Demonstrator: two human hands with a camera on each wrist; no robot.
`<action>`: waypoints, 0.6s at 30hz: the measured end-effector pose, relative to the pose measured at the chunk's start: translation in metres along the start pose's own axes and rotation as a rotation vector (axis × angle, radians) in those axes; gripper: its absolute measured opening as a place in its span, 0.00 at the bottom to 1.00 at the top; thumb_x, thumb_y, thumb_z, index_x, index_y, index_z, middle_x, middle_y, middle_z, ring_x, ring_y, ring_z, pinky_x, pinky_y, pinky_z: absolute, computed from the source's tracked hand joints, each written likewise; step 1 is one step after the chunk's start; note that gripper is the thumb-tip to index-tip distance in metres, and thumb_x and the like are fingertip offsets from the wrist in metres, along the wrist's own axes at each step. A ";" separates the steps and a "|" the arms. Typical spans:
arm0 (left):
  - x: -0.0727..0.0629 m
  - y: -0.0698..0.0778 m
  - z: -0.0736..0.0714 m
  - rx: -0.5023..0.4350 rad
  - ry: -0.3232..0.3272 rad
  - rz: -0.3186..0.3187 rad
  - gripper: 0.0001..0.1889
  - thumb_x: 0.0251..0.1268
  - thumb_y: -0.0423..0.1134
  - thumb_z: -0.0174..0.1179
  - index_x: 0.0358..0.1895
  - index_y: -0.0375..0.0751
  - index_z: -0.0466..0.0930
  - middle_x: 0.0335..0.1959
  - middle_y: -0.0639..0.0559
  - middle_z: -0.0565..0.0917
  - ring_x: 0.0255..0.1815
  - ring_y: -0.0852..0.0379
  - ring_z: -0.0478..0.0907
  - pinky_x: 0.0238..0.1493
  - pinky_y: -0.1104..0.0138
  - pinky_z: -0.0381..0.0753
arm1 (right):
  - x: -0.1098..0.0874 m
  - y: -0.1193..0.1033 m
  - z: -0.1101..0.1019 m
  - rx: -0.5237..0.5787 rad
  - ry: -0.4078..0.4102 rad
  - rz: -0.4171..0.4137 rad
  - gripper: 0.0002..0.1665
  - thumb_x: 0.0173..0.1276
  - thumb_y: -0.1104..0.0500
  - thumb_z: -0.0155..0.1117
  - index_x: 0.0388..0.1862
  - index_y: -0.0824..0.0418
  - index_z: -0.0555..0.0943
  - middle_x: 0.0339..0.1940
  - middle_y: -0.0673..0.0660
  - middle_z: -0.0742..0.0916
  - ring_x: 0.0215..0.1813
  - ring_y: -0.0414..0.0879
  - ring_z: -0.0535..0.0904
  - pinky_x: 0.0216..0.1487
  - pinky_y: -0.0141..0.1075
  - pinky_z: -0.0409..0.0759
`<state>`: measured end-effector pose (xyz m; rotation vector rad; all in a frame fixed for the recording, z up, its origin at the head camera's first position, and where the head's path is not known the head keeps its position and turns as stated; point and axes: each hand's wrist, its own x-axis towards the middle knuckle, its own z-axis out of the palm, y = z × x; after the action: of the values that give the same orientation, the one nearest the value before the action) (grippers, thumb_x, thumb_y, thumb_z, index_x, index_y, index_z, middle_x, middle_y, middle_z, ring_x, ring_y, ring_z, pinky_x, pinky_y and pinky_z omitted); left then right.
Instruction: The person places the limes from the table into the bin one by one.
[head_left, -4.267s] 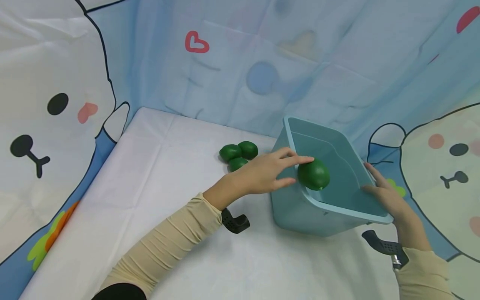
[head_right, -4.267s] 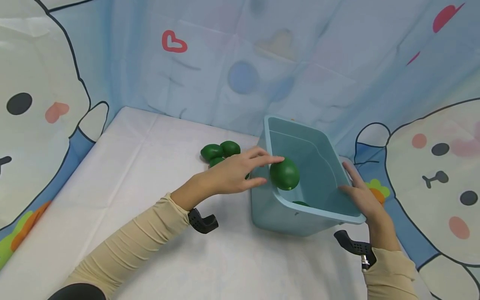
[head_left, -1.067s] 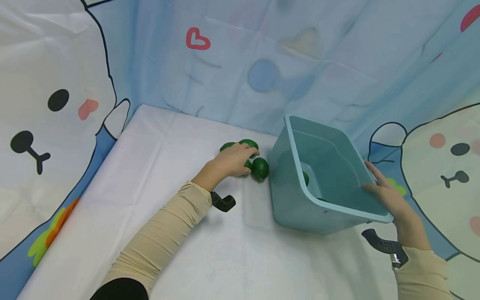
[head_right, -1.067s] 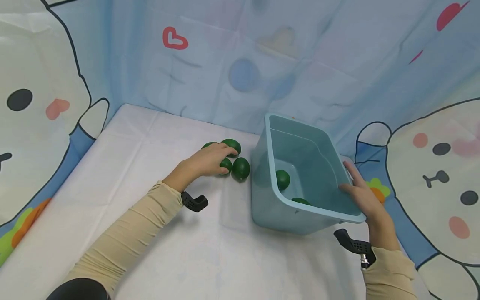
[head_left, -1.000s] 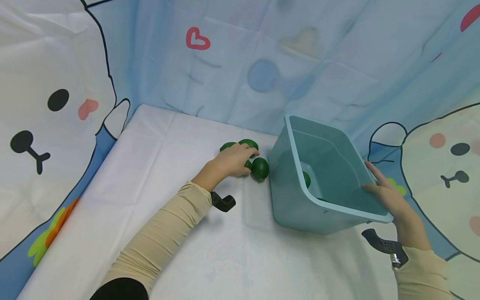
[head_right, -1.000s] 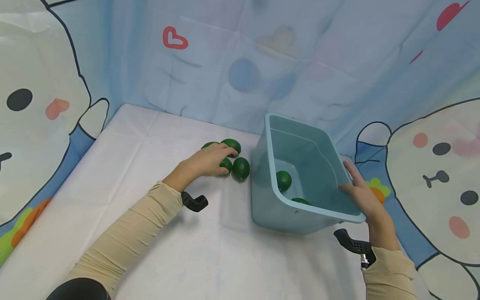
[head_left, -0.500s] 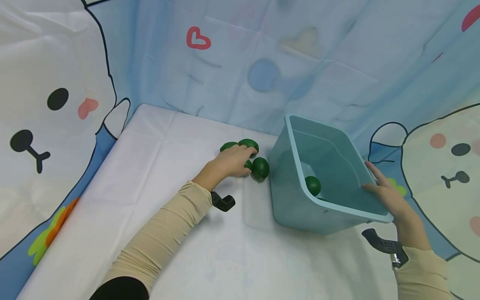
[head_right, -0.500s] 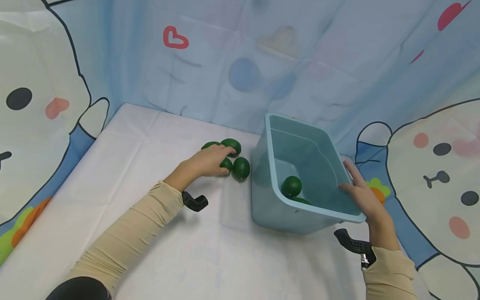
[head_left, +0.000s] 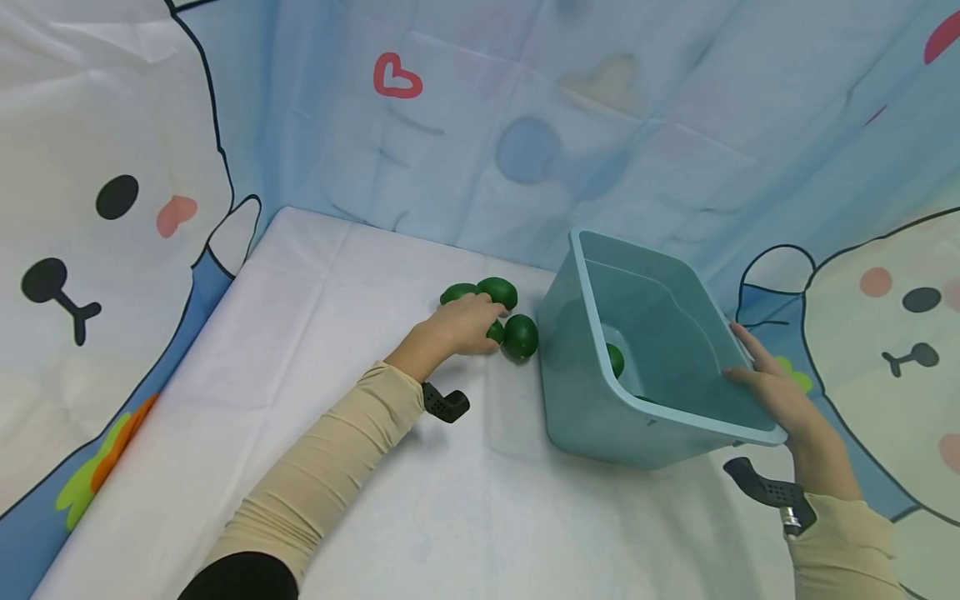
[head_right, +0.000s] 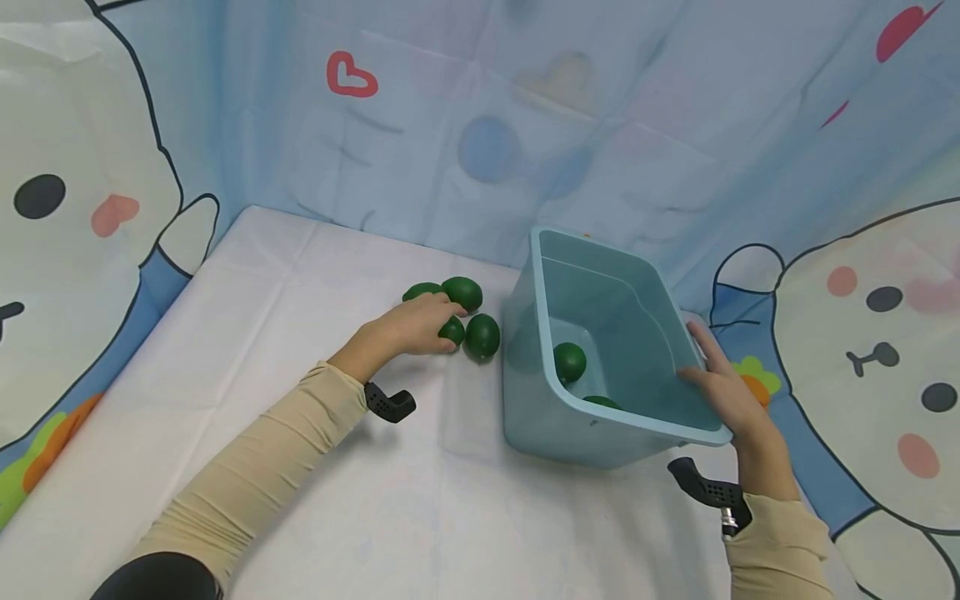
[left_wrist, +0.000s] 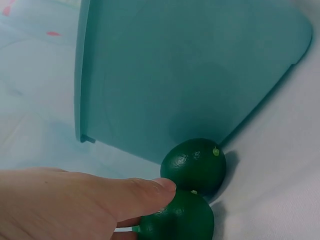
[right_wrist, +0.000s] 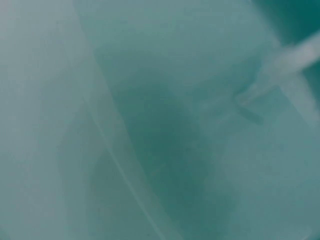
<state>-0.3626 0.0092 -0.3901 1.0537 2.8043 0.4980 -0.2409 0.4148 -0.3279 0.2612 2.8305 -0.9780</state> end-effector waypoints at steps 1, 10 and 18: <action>0.000 0.000 0.000 0.000 0.001 0.001 0.30 0.65 0.48 0.60 0.69 0.48 0.66 0.69 0.47 0.66 0.70 0.48 0.63 0.66 0.55 0.68 | 0.000 0.000 0.000 -0.001 0.000 -0.002 0.41 0.76 0.49 0.38 0.74 0.35 0.26 0.75 0.75 0.44 0.65 0.85 0.53 0.54 0.73 0.62; 0.003 -0.002 0.003 0.037 0.022 -0.007 0.29 0.65 0.48 0.59 0.69 0.49 0.66 0.70 0.48 0.66 0.68 0.48 0.63 0.64 0.56 0.69 | 0.001 0.002 0.000 -0.003 0.004 -0.003 0.41 0.76 0.49 0.38 0.74 0.34 0.26 0.75 0.76 0.44 0.65 0.85 0.54 0.54 0.73 0.63; 0.006 -0.006 0.005 0.070 0.022 -0.011 0.28 0.65 0.46 0.59 0.67 0.47 0.68 0.65 0.48 0.71 0.60 0.50 0.67 0.59 0.58 0.72 | 0.003 0.002 -0.001 0.007 0.003 0.008 0.41 0.76 0.50 0.38 0.73 0.32 0.26 0.74 0.76 0.42 0.64 0.86 0.52 0.53 0.75 0.62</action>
<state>-0.3696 0.0104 -0.3968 1.0507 2.8649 0.4148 -0.2433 0.4172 -0.3292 0.2749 2.8274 -0.9870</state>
